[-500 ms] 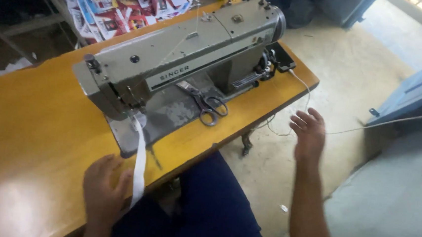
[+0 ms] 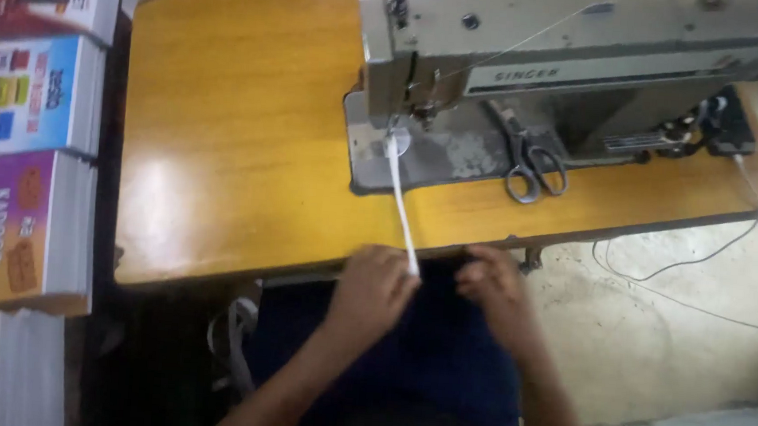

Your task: The person uses a sewing machine to stitch a white ribbon onto the edge of various printed paper sheets. They feed the paper and ribbon through the machine, sew along the edge, and then cut the ribbon with scissors before repeating the process with different sheets.

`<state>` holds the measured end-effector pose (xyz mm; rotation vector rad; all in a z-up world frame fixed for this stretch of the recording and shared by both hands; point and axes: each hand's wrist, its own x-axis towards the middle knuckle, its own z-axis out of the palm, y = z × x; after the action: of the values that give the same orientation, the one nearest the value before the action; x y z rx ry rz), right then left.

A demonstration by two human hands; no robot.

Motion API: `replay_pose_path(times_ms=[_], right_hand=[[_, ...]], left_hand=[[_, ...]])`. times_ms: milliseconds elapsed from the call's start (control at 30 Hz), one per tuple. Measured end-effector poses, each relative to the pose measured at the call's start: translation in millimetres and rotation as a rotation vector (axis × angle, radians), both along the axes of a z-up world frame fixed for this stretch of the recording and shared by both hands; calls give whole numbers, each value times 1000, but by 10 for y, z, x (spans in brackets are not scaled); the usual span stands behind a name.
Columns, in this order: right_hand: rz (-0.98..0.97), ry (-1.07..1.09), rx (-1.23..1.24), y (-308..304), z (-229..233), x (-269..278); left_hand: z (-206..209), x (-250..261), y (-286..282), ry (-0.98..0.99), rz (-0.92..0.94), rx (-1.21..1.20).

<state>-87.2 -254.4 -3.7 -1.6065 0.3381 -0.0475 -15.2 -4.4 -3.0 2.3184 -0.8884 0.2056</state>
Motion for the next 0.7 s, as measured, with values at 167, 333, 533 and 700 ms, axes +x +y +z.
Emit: replay_pose_path(times_ms=[167, 333, 533, 700], right_hand=[[267, 224, -147, 753, 707, 181], [188, 202, 316, 977, 812, 417], [96, 172, 224, 1139, 722, 415], [96, 114, -262, 1248, 620, 315]], left_hand=[[271, -768, -85, 251, -175, -6], [26, -1091, 112, 360, -424, 122], [-117, -969, 927, 612, -94, 268], [38, -1015, 1648, 935, 168, 381]])
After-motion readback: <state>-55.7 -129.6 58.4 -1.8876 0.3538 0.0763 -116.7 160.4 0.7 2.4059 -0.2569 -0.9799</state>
